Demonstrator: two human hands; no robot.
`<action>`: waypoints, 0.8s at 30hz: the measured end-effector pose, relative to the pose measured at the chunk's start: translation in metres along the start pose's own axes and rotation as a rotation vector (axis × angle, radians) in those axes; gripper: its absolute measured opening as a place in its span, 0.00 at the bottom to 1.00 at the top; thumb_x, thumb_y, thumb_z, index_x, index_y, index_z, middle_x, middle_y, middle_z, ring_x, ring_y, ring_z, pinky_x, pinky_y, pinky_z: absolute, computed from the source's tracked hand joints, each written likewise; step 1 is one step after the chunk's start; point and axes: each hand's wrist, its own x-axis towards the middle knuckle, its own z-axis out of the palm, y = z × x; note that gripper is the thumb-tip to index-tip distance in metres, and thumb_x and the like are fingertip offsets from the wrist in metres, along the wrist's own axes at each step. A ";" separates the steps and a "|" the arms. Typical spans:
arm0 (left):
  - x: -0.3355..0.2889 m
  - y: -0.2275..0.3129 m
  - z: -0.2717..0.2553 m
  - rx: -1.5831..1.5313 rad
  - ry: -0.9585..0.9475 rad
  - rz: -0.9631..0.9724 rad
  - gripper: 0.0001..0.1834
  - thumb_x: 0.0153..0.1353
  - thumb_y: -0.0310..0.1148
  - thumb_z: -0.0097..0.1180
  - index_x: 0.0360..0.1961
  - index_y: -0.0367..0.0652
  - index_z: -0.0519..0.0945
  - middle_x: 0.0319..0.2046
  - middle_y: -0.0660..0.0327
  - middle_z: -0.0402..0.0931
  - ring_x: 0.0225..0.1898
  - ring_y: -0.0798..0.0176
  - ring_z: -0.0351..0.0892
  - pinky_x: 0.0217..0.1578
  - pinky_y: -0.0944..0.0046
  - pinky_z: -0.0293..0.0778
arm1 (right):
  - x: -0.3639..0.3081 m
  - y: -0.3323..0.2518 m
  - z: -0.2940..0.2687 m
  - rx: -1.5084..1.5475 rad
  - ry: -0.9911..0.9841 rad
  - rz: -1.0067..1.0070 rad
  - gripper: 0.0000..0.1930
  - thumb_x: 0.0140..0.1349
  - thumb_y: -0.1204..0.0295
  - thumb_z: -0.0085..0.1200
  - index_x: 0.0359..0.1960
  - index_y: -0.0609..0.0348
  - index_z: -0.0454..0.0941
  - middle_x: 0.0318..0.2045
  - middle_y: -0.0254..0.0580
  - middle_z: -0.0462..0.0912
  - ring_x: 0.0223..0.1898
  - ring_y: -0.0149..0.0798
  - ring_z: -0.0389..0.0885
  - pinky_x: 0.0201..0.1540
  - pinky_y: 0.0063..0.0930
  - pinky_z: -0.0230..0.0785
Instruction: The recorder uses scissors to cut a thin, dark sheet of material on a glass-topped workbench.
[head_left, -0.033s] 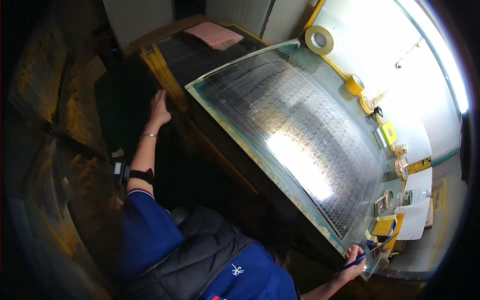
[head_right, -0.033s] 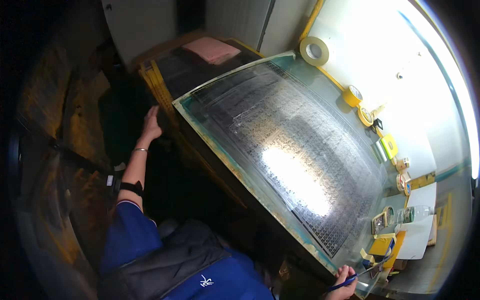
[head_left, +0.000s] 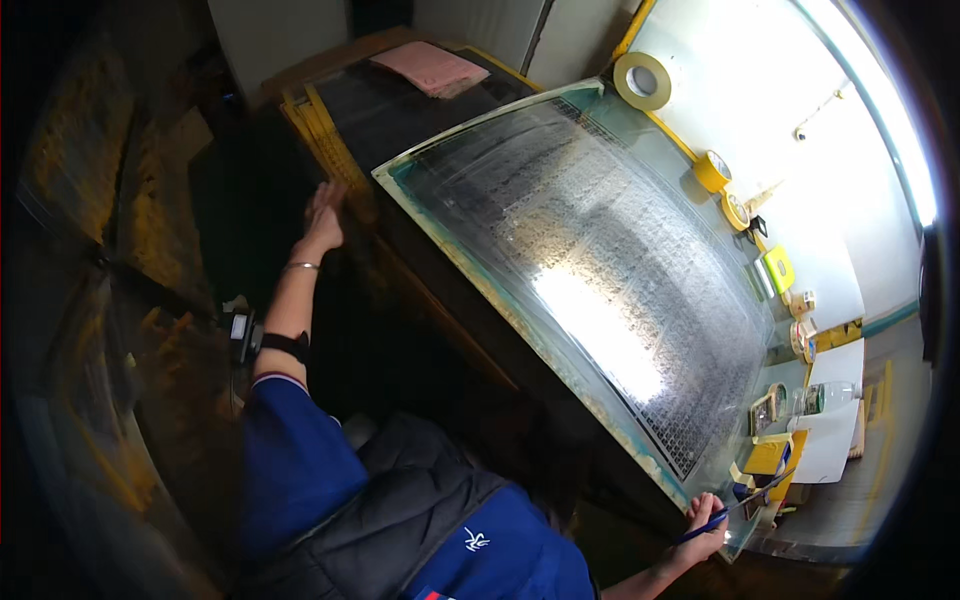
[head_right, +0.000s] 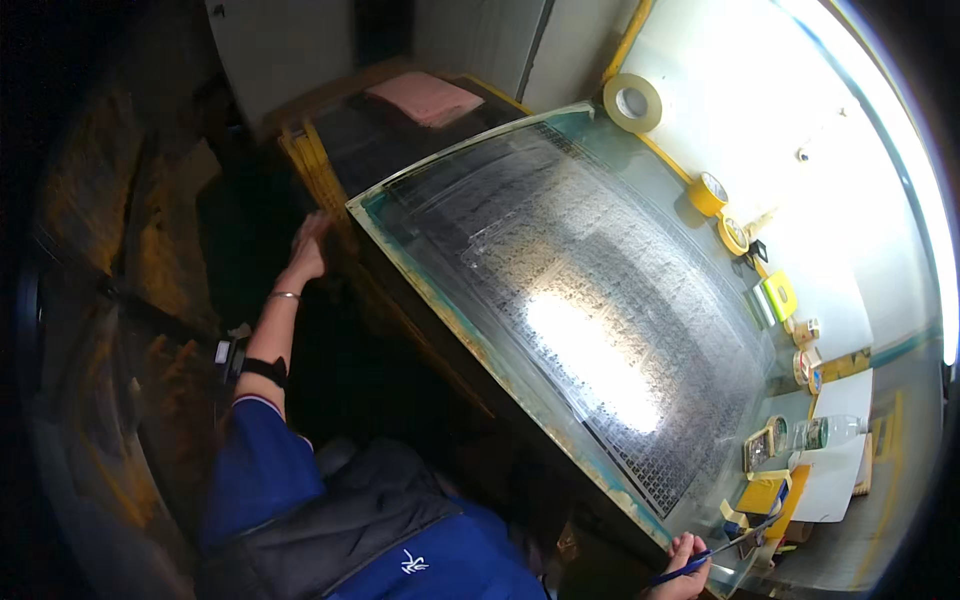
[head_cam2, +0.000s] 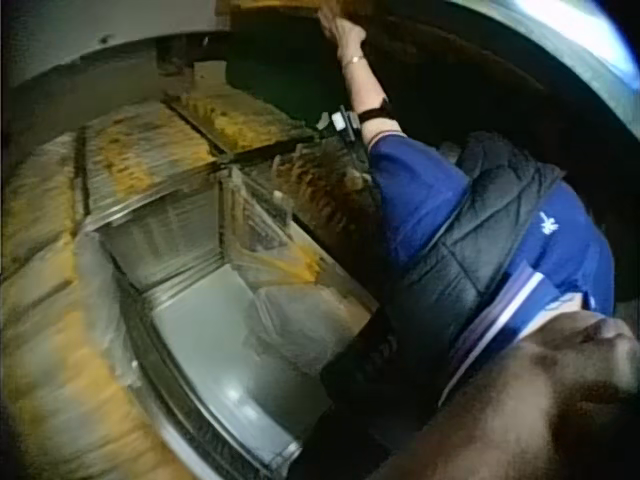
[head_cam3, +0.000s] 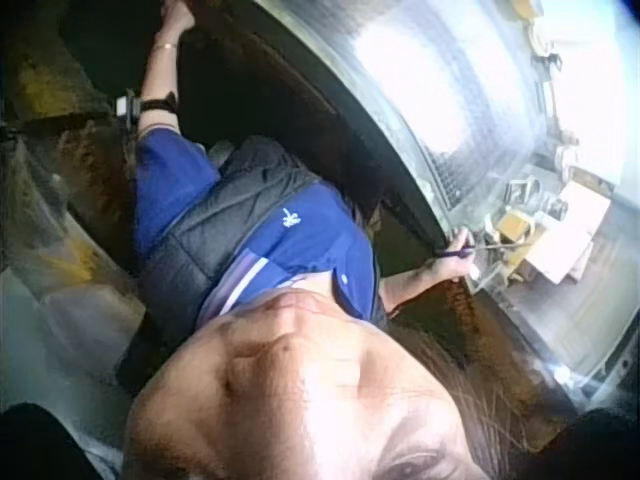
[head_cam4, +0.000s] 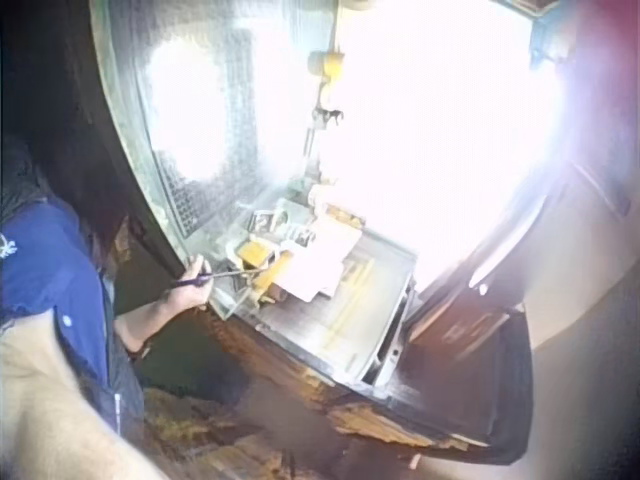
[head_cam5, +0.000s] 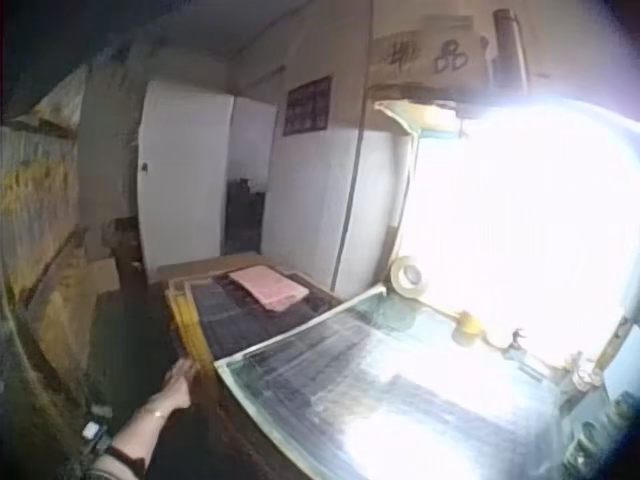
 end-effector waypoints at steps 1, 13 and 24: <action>0.004 0.009 0.010 0.037 -0.049 0.060 0.33 0.50 0.38 0.53 0.59 0.51 0.59 0.60 0.56 0.55 0.63 0.54 0.50 0.62 0.55 0.46 | -0.006 -0.005 0.004 -0.015 -0.011 -0.004 0.09 0.56 0.70 0.55 0.34 0.63 0.73 0.27 0.34 0.77 0.27 0.26 0.75 0.28 0.14 0.65; 0.053 0.023 -0.023 0.072 -0.024 -0.143 0.10 0.51 0.41 0.55 0.28 0.46 0.79 0.30 0.53 0.77 0.36 0.49 0.77 0.34 0.55 0.73 | -0.027 -0.035 0.029 0.066 -0.025 -0.052 0.07 0.56 0.73 0.55 0.33 0.62 0.73 0.26 0.35 0.76 0.26 0.26 0.75 0.28 0.14 0.65; 0.141 0.111 -0.129 -0.966 0.806 0.003 0.08 0.49 0.34 0.59 0.25 0.40 0.79 0.24 0.57 0.76 0.28 0.56 0.76 0.30 0.63 0.71 | -0.044 -0.037 0.022 0.089 -0.044 -0.040 0.07 0.56 0.73 0.55 0.34 0.63 0.73 0.27 0.36 0.77 0.26 0.27 0.76 0.27 0.15 0.67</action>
